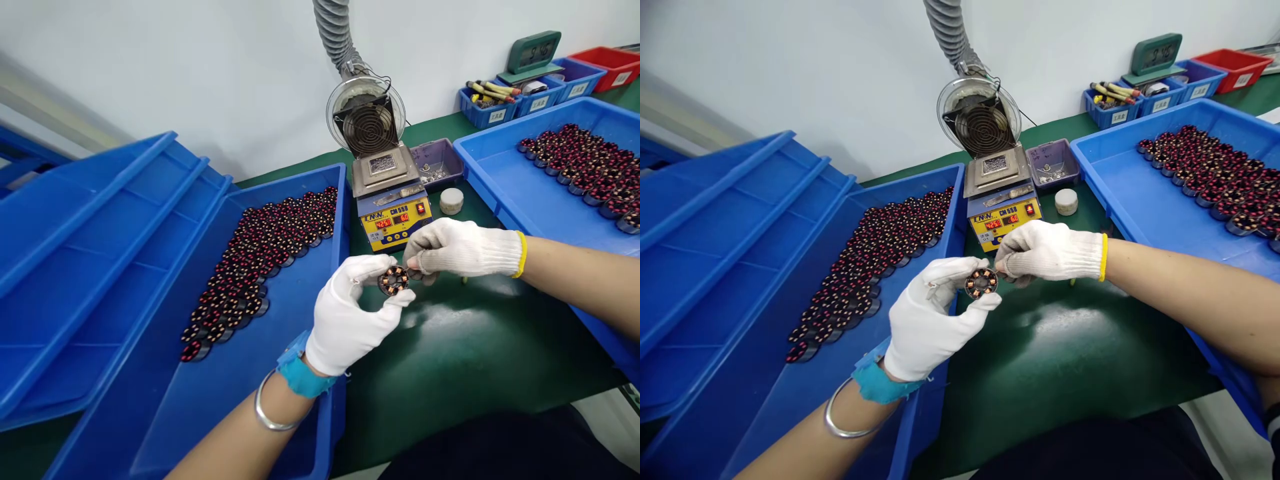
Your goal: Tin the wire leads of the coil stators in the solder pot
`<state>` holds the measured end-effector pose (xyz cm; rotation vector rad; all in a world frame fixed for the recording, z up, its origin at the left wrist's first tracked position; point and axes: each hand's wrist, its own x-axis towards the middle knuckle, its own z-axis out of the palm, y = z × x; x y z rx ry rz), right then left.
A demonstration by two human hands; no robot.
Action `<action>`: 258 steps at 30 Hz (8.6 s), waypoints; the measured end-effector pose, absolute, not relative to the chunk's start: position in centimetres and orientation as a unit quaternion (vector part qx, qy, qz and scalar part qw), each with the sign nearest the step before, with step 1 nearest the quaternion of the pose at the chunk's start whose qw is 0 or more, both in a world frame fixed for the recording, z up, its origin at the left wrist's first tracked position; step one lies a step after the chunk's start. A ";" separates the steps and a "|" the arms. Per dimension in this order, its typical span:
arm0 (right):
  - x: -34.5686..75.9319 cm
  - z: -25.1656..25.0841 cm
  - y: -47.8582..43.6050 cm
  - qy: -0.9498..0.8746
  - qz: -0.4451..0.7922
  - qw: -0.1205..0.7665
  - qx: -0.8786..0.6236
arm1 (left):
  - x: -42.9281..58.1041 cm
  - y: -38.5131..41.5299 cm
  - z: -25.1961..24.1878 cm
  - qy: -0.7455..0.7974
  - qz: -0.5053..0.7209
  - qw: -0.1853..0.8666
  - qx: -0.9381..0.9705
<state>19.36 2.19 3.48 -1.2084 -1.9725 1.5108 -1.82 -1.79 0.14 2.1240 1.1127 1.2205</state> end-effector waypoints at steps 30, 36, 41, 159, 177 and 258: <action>19.0 3.8 1.1 -0.754 0.446 0.197 -0.439 | -0.8 -1.9 2.3 0.466 0.349 0.660 0.475; 19.0 3.5 1.1 -0.735 0.463 0.194 -0.456 | -0.9 -2.0 2.2 0.439 0.413 0.607 0.518; 18.7 3.7 1.1 -0.696 0.505 0.203 -0.469 | -0.6 -1.9 1.7 0.436 0.506 0.470 0.577; 16.2 2.5 -0.2 -0.617 0.431 0.339 -0.565 | -1.8 -1.4 2.5 0.541 0.372 0.400 0.639; 16.4 2.7 -0.2 -0.630 0.402 0.367 -0.554 | -1.3 -2.4 2.4 0.528 0.359 0.320 0.699; 16.8 7.0 18.4 -0.743 -0.127 0.119 -0.646 | -1.0 -1.6 0.0 0.397 0.066 0.294 0.867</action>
